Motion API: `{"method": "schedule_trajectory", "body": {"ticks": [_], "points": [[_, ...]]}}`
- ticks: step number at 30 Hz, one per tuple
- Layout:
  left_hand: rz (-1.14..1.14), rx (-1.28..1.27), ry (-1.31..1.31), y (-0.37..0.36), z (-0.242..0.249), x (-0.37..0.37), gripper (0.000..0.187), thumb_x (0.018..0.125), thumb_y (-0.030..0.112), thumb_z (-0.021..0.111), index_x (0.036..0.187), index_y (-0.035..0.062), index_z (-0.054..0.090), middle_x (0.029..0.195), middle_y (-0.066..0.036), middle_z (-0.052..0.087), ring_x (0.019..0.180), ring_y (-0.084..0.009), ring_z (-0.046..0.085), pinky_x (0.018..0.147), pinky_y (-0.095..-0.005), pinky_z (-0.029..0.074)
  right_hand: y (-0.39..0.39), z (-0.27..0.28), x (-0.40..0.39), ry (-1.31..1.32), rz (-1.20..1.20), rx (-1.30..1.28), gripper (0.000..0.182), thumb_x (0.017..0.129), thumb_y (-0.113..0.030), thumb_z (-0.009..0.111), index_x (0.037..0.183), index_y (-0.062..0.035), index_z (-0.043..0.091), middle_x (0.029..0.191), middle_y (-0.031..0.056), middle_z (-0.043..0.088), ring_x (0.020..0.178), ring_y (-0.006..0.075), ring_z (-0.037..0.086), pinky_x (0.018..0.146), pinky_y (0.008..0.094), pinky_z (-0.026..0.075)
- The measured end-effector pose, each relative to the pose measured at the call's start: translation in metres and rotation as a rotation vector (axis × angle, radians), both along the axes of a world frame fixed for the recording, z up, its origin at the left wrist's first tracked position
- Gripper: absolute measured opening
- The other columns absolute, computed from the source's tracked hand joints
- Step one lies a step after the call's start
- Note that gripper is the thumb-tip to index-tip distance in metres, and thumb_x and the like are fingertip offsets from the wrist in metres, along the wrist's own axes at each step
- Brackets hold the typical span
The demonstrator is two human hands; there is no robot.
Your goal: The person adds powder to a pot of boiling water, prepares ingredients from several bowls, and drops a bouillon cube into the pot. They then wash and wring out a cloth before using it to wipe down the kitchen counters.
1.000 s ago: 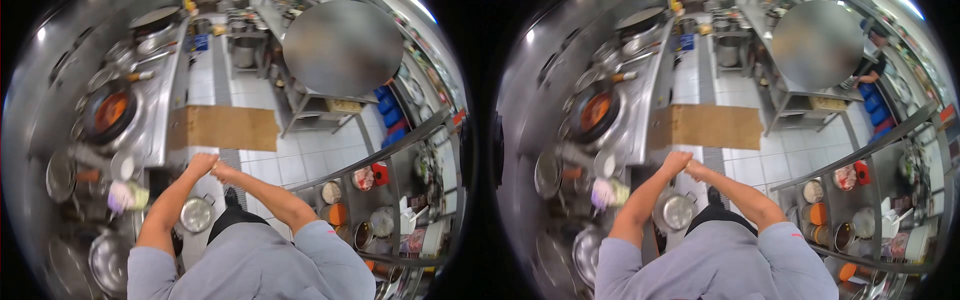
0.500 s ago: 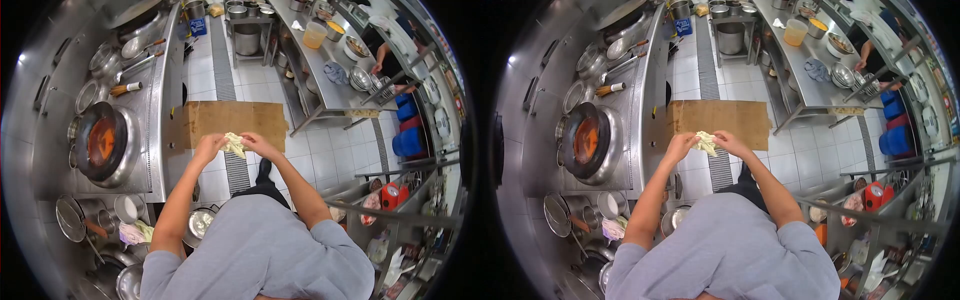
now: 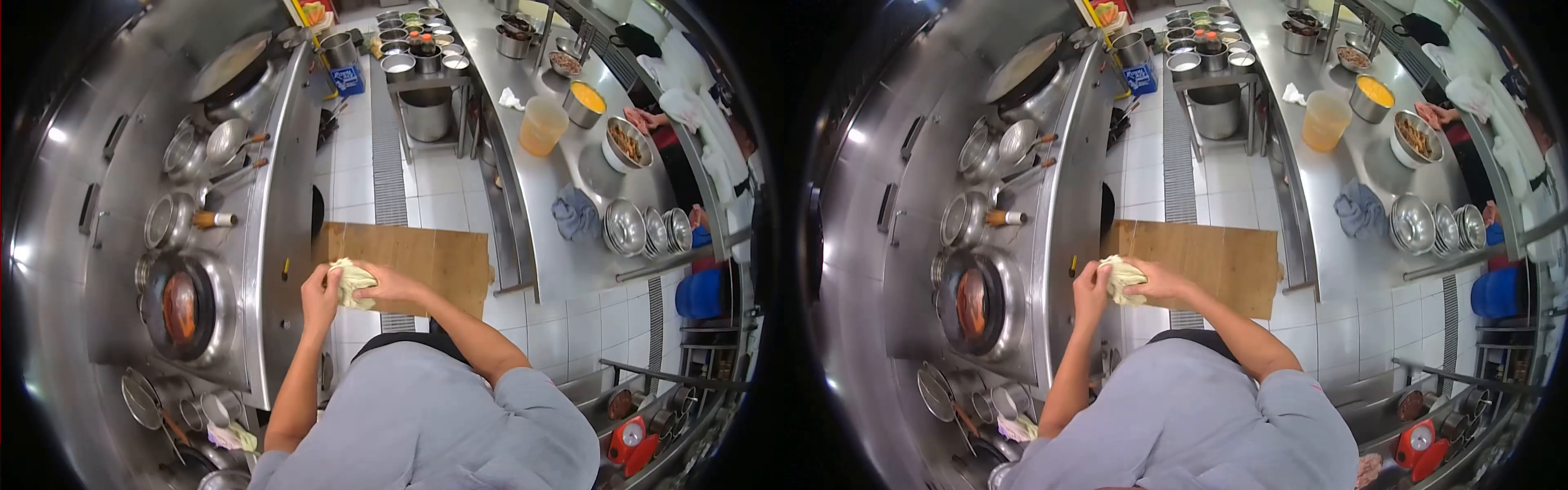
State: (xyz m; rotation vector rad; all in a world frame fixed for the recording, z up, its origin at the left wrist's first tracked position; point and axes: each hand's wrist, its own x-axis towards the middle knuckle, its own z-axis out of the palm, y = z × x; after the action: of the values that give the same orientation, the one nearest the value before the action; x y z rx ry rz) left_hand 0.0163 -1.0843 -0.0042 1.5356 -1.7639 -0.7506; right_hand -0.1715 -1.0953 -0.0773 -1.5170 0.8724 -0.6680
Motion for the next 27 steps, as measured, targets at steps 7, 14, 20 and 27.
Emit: {"method": "schedule_trajectory", "body": {"ticks": [7, 14, 20, 27], "points": [[-0.184, -0.249, -0.279, -0.066, -0.015, -0.045, 0.02, 0.089, 0.018, 0.068, 0.101, 0.0018, 0.066, 0.101, -0.014, 0.066, 0.088, -0.0299, 0.063, 0.079, -0.0382, 0.05, -0.089, -0.046, -0.042, -0.895, 0.15, 0.84, 0.063, 0.097, -0.041, 0.057, 0.149, -0.0179, 0.029, 0.141, 0.0031, 0.046, 0.125, 0.0213, 0.05, 0.097, 0.0472, 0.05], [-0.178, 0.143, -0.192, -0.135, -0.09, -0.033, 0.029, 0.086, 0.022, 0.069, 0.111, 0.0079, 0.069, 0.113, -0.015, 0.065, 0.108, -0.0348, 0.059, 0.092, -0.0416, 0.047, -0.2, -0.145, -0.103, -0.575, -0.616, 1.019, 0.031, 0.096, -0.011, 0.05, 0.127, -0.0098, 0.052, 0.117, 0.0111, 0.063, 0.107, 0.0271, 0.063, 0.079, 0.0436, 0.058], [-0.076, 0.446, -0.205, -0.181, -0.162, 0.011, 0.026, 0.086, 0.02, 0.068, 0.11, 0.0089, 0.069, 0.105, -0.017, 0.067, 0.097, -0.0358, 0.064, 0.085, -0.0415, 0.051, -0.34, -0.089, -0.258, -0.369, -1.272, 0.309, 0.033, 0.093, -0.01, 0.054, 0.125, -0.012, 0.045, 0.111, 0.0083, 0.06, 0.092, 0.0217, 0.064, 0.061, 0.036, 0.057], [0.211, 0.518, -0.175, -0.187, -0.157, 0.034, 0.027, 0.086, 0.018, 0.068, 0.11, 0.0058, 0.069, 0.106, -0.017, 0.068, 0.091, -0.0331, 0.066, 0.082, -0.0404, 0.052, -0.519, 0.011, -0.326, -0.546, -1.497, 0.011, 0.036, 0.09, -0.009, 0.053, 0.125, -0.0115, 0.043, 0.116, 0.0091, 0.058, 0.09, 0.0231, 0.063, 0.06, 0.0346, 0.056]]}}
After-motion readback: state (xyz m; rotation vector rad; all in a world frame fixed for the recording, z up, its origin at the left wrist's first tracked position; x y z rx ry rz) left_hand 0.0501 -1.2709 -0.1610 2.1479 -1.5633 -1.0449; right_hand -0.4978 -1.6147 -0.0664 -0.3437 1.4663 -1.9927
